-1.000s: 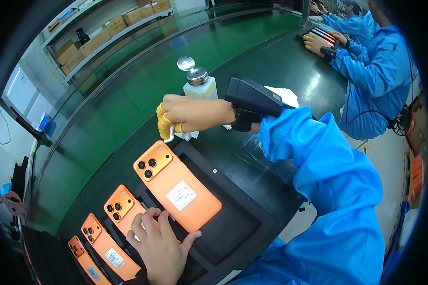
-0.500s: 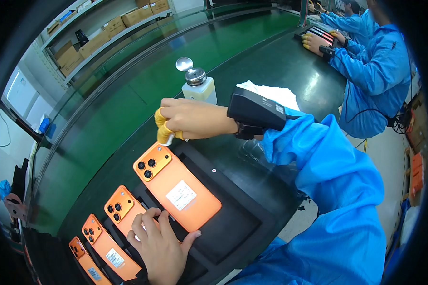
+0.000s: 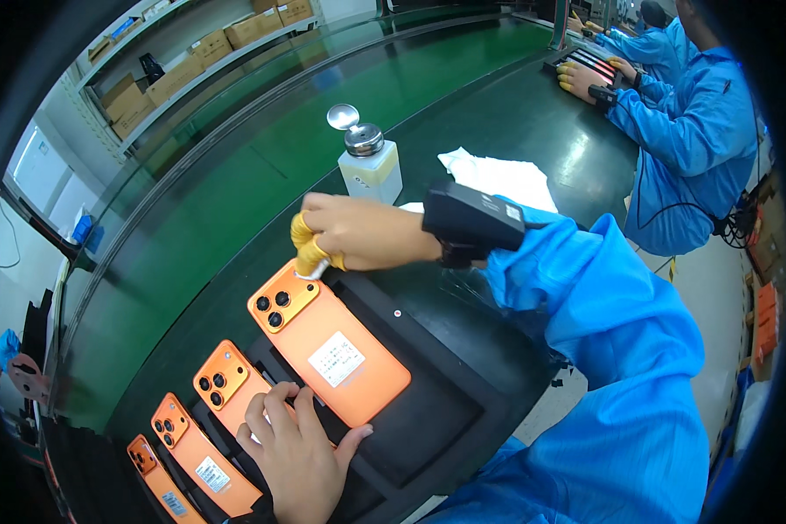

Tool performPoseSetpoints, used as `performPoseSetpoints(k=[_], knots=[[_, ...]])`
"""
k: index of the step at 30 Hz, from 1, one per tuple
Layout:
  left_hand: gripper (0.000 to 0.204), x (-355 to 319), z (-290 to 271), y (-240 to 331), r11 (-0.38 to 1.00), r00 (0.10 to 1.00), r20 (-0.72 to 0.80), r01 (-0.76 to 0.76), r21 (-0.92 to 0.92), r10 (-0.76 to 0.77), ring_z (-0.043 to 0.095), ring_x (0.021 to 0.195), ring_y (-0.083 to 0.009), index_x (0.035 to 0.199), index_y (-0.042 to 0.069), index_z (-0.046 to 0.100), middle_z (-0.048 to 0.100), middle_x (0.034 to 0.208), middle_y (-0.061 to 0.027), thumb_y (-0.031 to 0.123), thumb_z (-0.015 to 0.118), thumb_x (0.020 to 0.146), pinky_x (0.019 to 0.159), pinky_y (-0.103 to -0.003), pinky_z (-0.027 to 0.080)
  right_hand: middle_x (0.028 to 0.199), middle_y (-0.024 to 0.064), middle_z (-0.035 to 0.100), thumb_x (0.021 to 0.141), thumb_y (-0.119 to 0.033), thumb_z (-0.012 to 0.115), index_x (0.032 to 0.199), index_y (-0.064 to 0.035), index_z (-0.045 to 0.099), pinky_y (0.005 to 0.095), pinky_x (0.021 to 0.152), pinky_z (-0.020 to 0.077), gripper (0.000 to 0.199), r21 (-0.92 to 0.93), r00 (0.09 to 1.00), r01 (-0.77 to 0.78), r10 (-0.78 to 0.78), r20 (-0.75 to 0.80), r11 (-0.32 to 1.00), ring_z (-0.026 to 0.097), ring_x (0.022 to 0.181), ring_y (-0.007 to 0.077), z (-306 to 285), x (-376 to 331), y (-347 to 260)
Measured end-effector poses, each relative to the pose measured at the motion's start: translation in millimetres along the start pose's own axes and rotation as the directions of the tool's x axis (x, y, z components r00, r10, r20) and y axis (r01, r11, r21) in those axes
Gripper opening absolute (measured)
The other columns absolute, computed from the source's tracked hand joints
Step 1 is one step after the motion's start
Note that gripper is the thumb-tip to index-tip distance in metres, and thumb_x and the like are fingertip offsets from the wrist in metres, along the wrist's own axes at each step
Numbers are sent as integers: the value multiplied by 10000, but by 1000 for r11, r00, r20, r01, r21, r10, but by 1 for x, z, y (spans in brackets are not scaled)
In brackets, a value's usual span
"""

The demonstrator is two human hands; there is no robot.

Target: Cleaning the back panels and camera lenses of orange smartphones on an assembly line.

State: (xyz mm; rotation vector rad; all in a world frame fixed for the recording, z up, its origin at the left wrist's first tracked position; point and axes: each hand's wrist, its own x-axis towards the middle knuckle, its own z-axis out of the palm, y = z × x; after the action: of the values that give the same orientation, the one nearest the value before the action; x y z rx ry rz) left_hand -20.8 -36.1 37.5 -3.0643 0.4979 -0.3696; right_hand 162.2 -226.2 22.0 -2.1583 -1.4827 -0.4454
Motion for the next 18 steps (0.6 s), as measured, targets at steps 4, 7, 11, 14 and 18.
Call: performPoseSetpoints(k=[4, 7, 11, 14, 18], knots=[[572, -1, 2, 0, 1000, 1000, -11, 5, -6, -6, 411, 1025, -258, 1019, 64, 504, 452, 1066, -72, 467, 651, 640, 776, -414, 317, 882, 96, 519, 645, 14, 565, 888, -57, 651, 308, 755, 404, 268, 36, 997, 35, -37, 64, 999, 455, 866, 246, -6, -15, -23], [576, -1, 3, -1, 999, 1000, -1, 6, -33, -6, 406, 1030, -258, 1024, 63, 500, 451, 1069, -71, 457, 659, 635, 778, -415, 314, 901, 85, 526, 652, 27, 556, 895, -76, 653, 311, 768, 397, 281, 148, 996, -74, 67, 54, 986, 454, 872, 242, -10, -13, -31], [571, -1, 5, -1, 1000, 1000, -8, 2, -12, -2, 404, 1032, -257, 1020, 63, 500, 451, 1073, -72, 443, 670, 629, 783, -417, 311, 896, 76, 526, 679, 2, 576, 898, -60, 643, 309, 774, 396, 237, 88, 972, -181, 192, -133, 979, 453, 886, 241, -2, -9, -21], [567, -2, 7, 0, 1000, 1000, -16, -11, -5, 11, 407, 1028, -257, 1014, 64, 501, 452, 1073, -73, 441, 672, 628, 785, -418, 309, 901, 77, 528, 674, -8, 585, 890, -45, 640, 303, 761, 394, 226, -84, 970, -226, 217, -108, 970, 456, 889, 242, 6, -10, -17], [571, -1, 8, 0, 999, 999, -21, -32, 24, 32, 411, 1023, -257, 1009, 64, 503, 455, 1072, -74, 452, 669, 625, 782, -418, 308, 878, 76, 527, 673, -60, 588, 875, -46, 642, 319, 728, 389, 210, -187, 985, -155, 136, -111, 970, 464, 885, 225, 7, -23, -40]])
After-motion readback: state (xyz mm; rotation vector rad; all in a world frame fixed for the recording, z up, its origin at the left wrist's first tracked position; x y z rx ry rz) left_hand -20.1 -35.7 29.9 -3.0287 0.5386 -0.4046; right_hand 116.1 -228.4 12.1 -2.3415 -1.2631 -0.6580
